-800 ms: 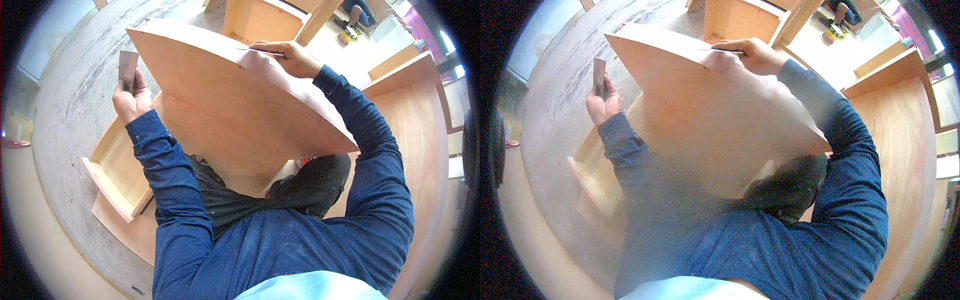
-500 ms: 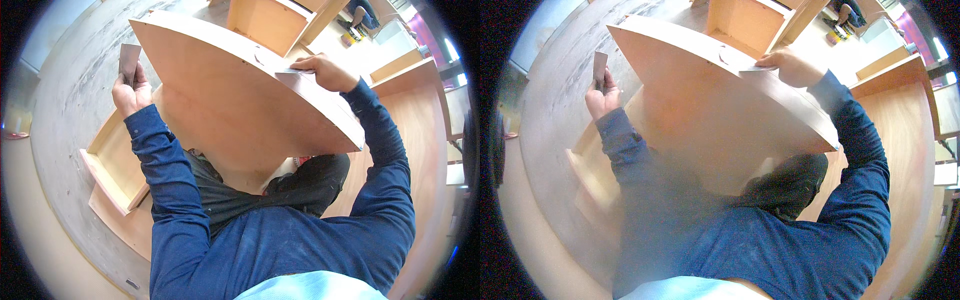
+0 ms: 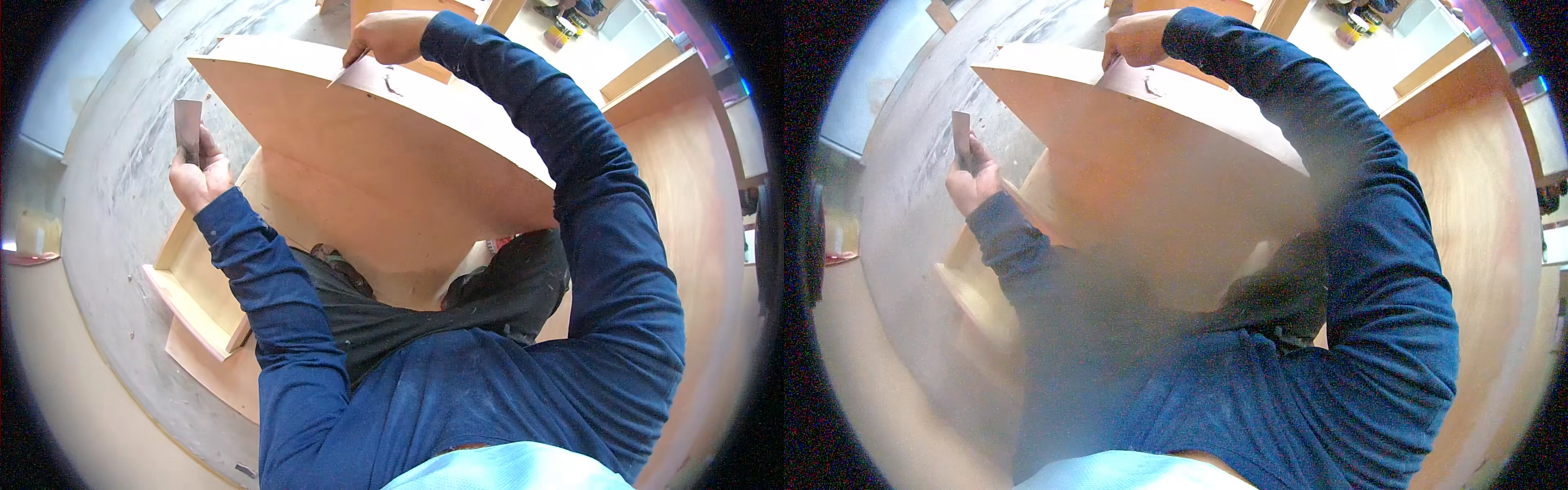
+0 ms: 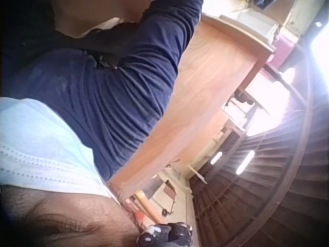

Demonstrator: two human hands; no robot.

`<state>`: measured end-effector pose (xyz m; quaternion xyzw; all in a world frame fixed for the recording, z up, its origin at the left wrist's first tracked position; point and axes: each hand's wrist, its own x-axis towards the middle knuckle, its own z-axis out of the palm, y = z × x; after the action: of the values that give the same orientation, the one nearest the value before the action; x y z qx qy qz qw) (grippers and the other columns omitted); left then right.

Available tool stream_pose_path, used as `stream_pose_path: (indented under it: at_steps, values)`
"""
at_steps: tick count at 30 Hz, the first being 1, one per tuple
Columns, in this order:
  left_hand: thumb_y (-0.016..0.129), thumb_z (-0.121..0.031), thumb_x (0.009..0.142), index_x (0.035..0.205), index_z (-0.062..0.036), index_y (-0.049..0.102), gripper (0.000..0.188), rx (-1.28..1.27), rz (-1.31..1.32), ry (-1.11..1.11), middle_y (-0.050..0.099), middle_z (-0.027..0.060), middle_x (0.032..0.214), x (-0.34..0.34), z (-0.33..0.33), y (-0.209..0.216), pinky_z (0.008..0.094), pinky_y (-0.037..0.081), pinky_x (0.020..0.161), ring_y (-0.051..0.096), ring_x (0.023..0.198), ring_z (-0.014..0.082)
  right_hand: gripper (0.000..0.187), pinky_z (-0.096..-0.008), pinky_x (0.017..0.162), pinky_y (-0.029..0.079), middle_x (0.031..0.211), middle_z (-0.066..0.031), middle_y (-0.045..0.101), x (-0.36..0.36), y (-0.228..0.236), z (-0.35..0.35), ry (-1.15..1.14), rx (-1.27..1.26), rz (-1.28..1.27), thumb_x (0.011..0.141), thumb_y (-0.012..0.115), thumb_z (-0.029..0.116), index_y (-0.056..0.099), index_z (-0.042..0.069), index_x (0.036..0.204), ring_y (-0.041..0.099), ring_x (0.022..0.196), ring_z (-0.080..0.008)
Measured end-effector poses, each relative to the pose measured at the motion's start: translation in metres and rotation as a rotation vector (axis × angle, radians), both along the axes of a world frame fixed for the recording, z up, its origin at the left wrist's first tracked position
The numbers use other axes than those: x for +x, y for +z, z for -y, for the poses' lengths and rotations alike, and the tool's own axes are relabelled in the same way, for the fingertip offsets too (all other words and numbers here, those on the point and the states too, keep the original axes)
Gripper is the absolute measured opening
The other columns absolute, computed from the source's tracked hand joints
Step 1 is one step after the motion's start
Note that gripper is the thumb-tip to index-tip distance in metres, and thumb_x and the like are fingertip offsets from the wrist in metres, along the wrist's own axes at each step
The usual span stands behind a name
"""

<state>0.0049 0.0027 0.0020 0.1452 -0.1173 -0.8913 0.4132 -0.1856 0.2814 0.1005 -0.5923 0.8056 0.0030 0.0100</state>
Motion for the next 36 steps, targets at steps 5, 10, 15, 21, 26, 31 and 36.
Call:
stream_pose_path:
  at_steps: [5, 10, 15, 21, 26, 31, 36]
  values:
    - [0.041, 0.001, 0.097, 0.119, 0.0206, 0.043, 0.03, -0.029, -0.002, 0.005, 0.058, 0.0272, 0.116, 0.013, 0.009, -0.007, 0.036, 0.063, 0.086, 0.067, 0.098, 0.0346, 0.053, -0.0383, 0.088, 0.053, 0.103, -0.0165, 0.072, 0.033, 0.018, -0.027, -0.068, 0.22, -0.005, 0.07, 0.049, -0.013, 0.074, 0.01, 0.111, 0.067, 0.096, -0.0346]
    - [0.041, 0.0, 0.097, 0.121, 0.0207, 0.042, 0.031, -0.028, 0.007, -0.012, 0.058, 0.0277, 0.117, 0.007, 0.008, -0.005, 0.0358, 0.063, 0.086, 0.067, 0.099, 0.0344, 0.06, -0.0406, 0.089, 0.052, 0.102, -0.0173, 0.071, 0.048, 0.029, -0.1, -0.129, 0.246, 0.092, 0.062, 0.047, -0.015, 0.074, 0.01, 0.109, 0.066, 0.098, -0.035]
    - [0.041, 0.0, 0.098, 0.121, 0.0207, 0.043, 0.031, -0.03, 0.044, -0.011, 0.058, 0.0282, 0.116, 0.009, 0.008, -0.008, 0.0354, 0.063, 0.086, 0.067, 0.1, 0.0341, 0.062, -0.039, 0.093, 0.052, 0.107, -0.0202, 0.069, 0.064, 0.024, -0.162, -0.221, 0.24, 0.265, 0.06, 0.041, -0.018, 0.071, 0.002, 0.11, 0.066, 0.102, -0.0354]
    - [0.041, -0.001, 0.099, 0.122, 0.0198, 0.043, 0.031, -0.004, 0.001, -0.072, 0.059, 0.0266, 0.116, 0.005, 0.003, -0.002, 0.0348, 0.062, 0.087, 0.067, 0.099, 0.0328, 0.056, -0.0345, 0.093, 0.053, 0.112, -0.0163, 0.071, 0.056, -0.01, -0.164, -0.141, -0.287, 0.375, 0.077, 0.047, -0.015, 0.07, 0.012, 0.12, 0.07, 0.102, -0.026]
    - [0.041, -0.001, 0.098, 0.123, 0.0186, 0.044, 0.031, -0.016, 0.034, -0.057, 0.059, 0.0258, 0.116, 0.003, -0.008, 0.004, 0.0354, 0.062, 0.087, 0.067, 0.098, 0.0327, 0.042, -0.0365, 0.096, 0.051, 0.125, -0.016, 0.066, 0.059, -0.045, -0.112, -0.171, -0.523, 0.399, 0.09, 0.057, 0.001, 0.063, 0.013, 0.13, 0.067, 0.108, -0.03]
    - [0.041, -0.001, 0.098, 0.122, 0.0177, 0.044, 0.031, -0.008, 0.028, -0.065, 0.059, 0.0252, 0.116, 0.006, -0.01, 0.004, 0.0369, 0.062, 0.087, 0.068, 0.097, 0.0329, 0.036, -0.0395, 0.096, 0.05, 0.123, -0.0174, 0.066, 0.056, -0.058, -0.115, -0.131, -0.485, 0.277, 0.09, 0.06, 0.008, 0.064, 0.01, 0.126, 0.064, 0.109, -0.0356]
    - [0.04, -0.001, 0.097, 0.119, 0.018, 0.044, 0.03, -0.029, 0.08, -0.022, 0.058, 0.0251, 0.115, 0.007, -0.007, 0.001, 0.038, 0.062, 0.087, 0.068, 0.095, 0.0332, 0.049, -0.0427, 0.09, 0.053, 0.108, -0.0188, 0.07, 0.065, -0.036, -0.175, -0.234, -0.281, 0.145, 0.079, 0.052, -0.007, 0.067, 0.009, 0.122, 0.066, 0.102, -0.0369]
